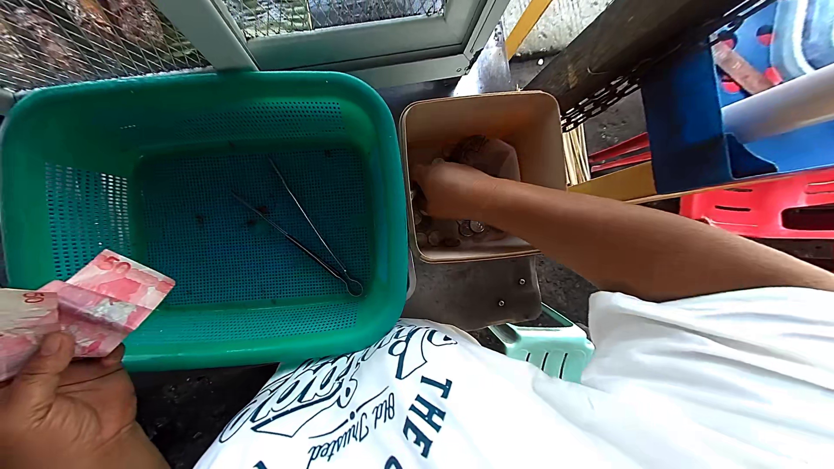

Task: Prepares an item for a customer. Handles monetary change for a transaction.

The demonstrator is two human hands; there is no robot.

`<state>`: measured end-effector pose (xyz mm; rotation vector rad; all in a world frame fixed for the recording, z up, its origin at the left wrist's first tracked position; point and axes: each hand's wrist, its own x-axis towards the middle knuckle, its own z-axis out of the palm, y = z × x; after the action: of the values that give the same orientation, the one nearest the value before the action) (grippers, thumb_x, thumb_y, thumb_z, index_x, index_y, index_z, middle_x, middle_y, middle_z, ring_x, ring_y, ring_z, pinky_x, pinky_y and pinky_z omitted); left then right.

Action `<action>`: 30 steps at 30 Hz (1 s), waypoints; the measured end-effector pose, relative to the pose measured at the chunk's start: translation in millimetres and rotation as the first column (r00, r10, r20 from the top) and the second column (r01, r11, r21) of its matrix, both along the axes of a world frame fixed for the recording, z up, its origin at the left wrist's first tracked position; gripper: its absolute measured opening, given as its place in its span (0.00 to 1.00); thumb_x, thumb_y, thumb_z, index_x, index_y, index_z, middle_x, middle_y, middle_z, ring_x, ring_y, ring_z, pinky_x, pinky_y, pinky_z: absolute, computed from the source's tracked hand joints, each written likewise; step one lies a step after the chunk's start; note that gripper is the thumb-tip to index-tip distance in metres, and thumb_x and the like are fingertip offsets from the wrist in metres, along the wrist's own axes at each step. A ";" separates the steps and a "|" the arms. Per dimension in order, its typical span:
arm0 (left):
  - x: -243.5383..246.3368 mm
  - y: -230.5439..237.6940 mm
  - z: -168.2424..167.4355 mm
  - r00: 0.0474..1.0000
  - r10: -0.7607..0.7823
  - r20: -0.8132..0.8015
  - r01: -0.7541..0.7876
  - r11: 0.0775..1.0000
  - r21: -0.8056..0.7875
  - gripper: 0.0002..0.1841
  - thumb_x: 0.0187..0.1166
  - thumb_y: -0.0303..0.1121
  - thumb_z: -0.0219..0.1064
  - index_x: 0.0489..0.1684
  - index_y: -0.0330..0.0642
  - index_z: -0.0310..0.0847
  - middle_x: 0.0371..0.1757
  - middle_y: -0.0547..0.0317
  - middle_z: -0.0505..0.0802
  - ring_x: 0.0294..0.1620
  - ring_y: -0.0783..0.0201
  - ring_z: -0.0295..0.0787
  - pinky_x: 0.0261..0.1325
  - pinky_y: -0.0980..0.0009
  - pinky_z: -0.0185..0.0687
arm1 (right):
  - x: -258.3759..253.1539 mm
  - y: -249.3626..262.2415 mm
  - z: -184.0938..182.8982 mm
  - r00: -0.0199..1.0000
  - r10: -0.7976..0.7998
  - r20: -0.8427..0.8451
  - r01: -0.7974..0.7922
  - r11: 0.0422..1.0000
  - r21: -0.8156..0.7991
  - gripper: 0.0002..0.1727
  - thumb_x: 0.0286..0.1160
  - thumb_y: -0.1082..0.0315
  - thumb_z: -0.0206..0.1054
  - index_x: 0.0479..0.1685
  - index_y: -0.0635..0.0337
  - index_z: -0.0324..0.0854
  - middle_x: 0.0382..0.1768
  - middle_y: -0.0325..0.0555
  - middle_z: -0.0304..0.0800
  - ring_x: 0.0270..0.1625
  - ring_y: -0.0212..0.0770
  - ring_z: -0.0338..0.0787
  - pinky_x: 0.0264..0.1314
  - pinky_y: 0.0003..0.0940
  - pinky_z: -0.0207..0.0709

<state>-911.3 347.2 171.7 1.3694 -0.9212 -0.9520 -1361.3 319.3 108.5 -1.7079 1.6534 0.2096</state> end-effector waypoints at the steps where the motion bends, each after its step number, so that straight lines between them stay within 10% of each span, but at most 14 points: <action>1: 2.5 1.3 -0.9 1.000 0.004 -0.003 -0.004 1.000 -0.001 0.10 0.86 0.18 0.48 0.55 0.40 0.70 0.42 0.59 0.94 0.37 0.69 0.93 0.38 0.77 0.89 | -1.6 -1.0 -0.4 1.000 -0.005 0.026 0.006 1.000 -0.017 0.16 0.76 0.71 0.68 0.62 0.61 0.80 0.47 0.58 0.90 0.53 0.62 0.91 0.55 0.67 0.81; 5: 11.4 6.1 -4.9 0.999 0.017 -0.034 -0.017 1.000 0.001 0.10 0.86 0.18 0.48 0.55 0.39 0.70 0.43 0.58 0.94 0.40 0.67 0.94 0.42 0.74 0.91 | -19.2 1.3 16.4 0.931 -0.192 0.310 0.214 0.976 -0.039 0.08 0.75 0.70 0.74 0.46 0.64 0.87 0.41 0.53 0.90 0.43 0.48 0.88 0.51 0.52 0.82; 8: 17.0 8.2 -8.9 1.000 0.006 -0.031 -0.005 1.000 0.005 0.10 0.86 0.19 0.49 0.55 0.40 0.71 0.43 0.59 0.94 0.40 0.68 0.94 0.43 0.74 0.91 | -39.0 9.6 31.7 0.518 -0.474 0.712 0.500 0.843 0.197 0.06 0.71 0.73 0.70 0.36 0.56 0.77 0.33 0.36 0.84 0.33 0.31 0.85 0.39 0.30 0.85; 11: 16.0 5.1 -10.8 1.000 0.003 -0.031 -0.003 1.000 0.016 0.10 0.86 0.19 0.49 0.56 0.40 0.71 0.43 0.60 0.94 0.41 0.68 0.94 0.44 0.74 0.91 | -53.6 13.9 29.2 0.214 -0.547 0.809 0.508 0.770 0.386 0.06 0.69 0.75 0.59 0.36 0.51 0.73 0.44 0.40 0.90 0.44 0.37 0.92 0.52 0.38 0.89; 15: 8.2 -0.4 -8.6 0.999 0.002 -0.048 -0.001 1.000 0.011 0.10 0.85 0.18 0.50 0.55 0.39 0.72 0.42 0.58 0.94 0.39 0.68 0.94 0.42 0.74 0.91 | -39.3 8.8 27.6 0.667 -0.551 0.502 0.524 0.825 0.209 0.08 0.82 0.70 0.65 0.54 0.60 0.80 0.33 0.42 0.85 0.25 0.33 0.83 0.28 0.28 0.80; 18: 8.0 -2.7 -7.4 0.999 -0.025 -0.047 0.024 1.000 -0.012 0.10 0.85 0.18 0.50 0.54 0.40 0.72 0.43 0.59 0.94 0.39 0.67 0.95 0.41 0.74 0.92 | -30.9 0.3 22.8 0.985 -0.155 0.075 0.157 0.988 -0.011 0.13 0.86 0.65 0.64 0.63 0.56 0.86 0.48 0.53 0.92 0.49 0.52 0.91 0.57 0.58 0.82; 22: 9.1 -1.3 -6.6 0.999 0.000 -0.034 0.000 1.000 0.008 0.10 0.85 0.18 0.50 0.53 0.40 0.71 0.42 0.59 0.94 0.39 0.67 0.95 0.40 0.74 0.91 | -23.8 -3.1 17.0 0.949 0.116 -0.293 -0.107 0.993 0.047 0.20 0.78 0.70 0.66 0.69 0.48 0.79 0.50 0.59 0.90 0.57 0.67 0.89 0.54 0.72 0.77; 30: 9.5 2.6 -8.4 0.998 0.013 -0.058 -0.014 1.000 -0.016 0.11 0.84 0.17 0.50 0.55 0.41 0.71 0.44 0.59 0.94 0.40 0.67 0.95 0.41 0.73 0.92 | -21.6 -19.4 13.6 0.959 0.206 -0.193 -0.182 0.974 0.134 0.12 0.81 0.67 0.67 0.60 0.56 0.82 0.50 0.59 0.88 0.57 0.64 0.88 0.58 0.70 0.77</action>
<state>-901.8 349.8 163.4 1.3258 -0.8729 -0.9668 -1382.9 299.9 122.1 -1.8084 1.5825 0.5831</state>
